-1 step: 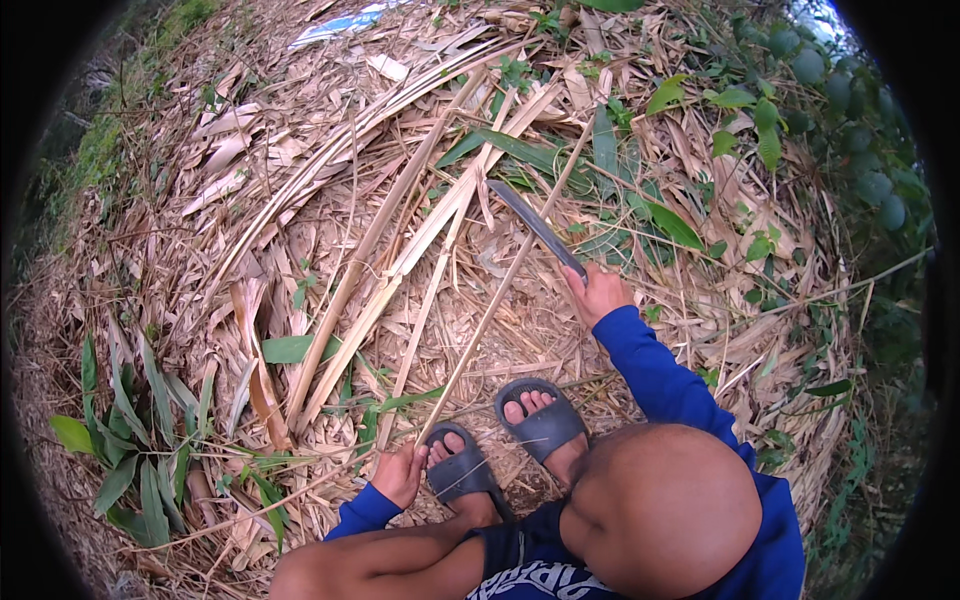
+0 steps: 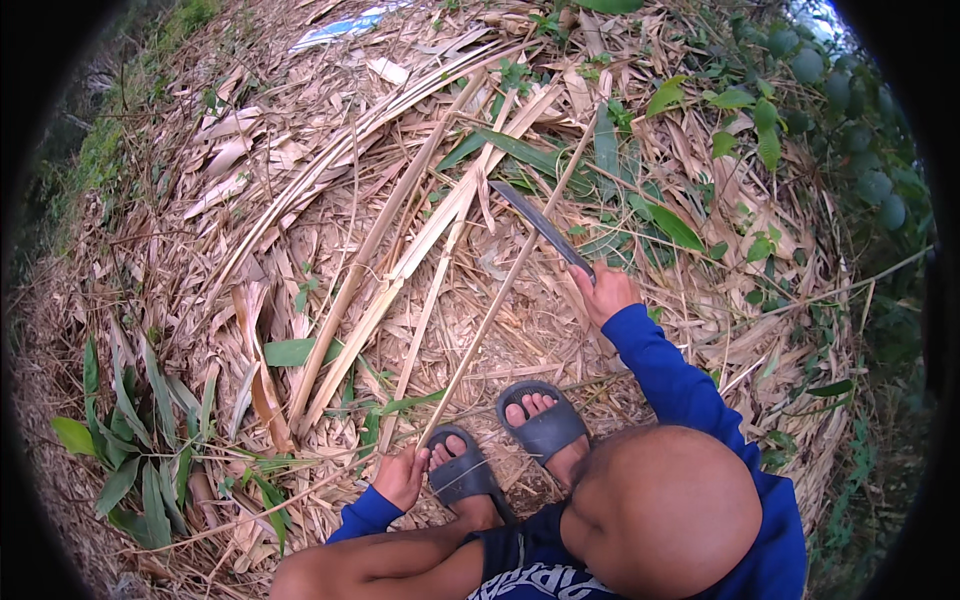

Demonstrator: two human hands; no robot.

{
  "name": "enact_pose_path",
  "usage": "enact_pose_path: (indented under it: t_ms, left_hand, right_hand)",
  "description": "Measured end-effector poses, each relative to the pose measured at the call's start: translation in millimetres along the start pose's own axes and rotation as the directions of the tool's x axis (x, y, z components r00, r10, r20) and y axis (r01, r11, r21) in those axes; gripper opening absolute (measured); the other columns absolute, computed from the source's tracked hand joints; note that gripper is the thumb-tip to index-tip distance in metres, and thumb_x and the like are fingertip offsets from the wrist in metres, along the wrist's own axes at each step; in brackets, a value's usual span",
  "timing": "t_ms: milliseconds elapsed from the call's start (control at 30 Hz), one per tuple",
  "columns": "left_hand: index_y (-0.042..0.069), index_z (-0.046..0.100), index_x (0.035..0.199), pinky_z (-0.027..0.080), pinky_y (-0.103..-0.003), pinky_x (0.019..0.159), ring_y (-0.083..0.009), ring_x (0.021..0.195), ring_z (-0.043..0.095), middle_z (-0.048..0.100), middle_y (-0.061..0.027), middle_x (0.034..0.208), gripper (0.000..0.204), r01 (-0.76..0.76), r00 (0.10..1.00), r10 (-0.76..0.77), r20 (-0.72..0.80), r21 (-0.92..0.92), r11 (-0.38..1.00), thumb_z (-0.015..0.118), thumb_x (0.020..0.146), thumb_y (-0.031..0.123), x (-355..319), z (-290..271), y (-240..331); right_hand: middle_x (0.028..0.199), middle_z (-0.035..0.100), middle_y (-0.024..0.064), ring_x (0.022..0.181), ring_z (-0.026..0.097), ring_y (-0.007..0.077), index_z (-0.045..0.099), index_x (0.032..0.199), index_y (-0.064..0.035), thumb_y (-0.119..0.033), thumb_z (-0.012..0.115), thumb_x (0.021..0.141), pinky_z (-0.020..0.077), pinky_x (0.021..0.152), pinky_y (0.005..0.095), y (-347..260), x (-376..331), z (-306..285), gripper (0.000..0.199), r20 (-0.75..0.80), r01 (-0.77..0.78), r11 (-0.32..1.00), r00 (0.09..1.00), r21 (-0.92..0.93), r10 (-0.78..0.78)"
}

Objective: The person uses a machete to split a long bamboo stalk into thin strips. They hold the stalk with one hand and repeatedly strike it with the machete to separate the layers, then set the strips aside on the ground.

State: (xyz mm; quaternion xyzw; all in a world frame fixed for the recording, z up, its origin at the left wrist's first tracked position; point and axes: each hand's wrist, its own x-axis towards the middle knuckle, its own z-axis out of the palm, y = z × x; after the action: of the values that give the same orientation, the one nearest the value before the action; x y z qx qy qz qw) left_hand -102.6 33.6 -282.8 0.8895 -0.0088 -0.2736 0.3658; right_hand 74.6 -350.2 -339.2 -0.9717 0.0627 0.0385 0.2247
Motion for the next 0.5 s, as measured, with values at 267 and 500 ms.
enact_pose_path:
  t_ms: [267,500]
  left_hand:
    - [-0.001,0.057,0.08,0.047,-0.043,0.059,-0.0388,0.062,0.061,0.06,-0.0206,0.064,0.035,-0.035,0.999,0.035,-0.003,0.051,0.998,0.045,0.103,0.023,10,-6,6]
    - [-0.002,0.055,0.082,0.046,-0.043,0.057,-0.0398,0.062,0.061,0.059,-0.0211,0.065,0.031,-0.021,1.0,0.021,-0.005,0.036,0.999,0.045,0.102,0.02,1,0,2]
  right_hand:
    - [0.078,0.067,0.0241,0.072,0.067,0.0423,0.058,0.093,-0.0025,-0.059,0.047,0.094,0.0545,0.066,0.0502,-90,-79,6,0.058,0.352,0.396,0.909,0.839,0.13,-0.415]
    - [0.073,0.066,0.0216,0.068,0.067,0.0397,0.06,0.088,-0.0035,-0.061,0.048,0.092,0.0549,0.062,0.0493,-91,-74,18,0.058,0.32,0.353,0.927,0.869,0.13,-0.376]
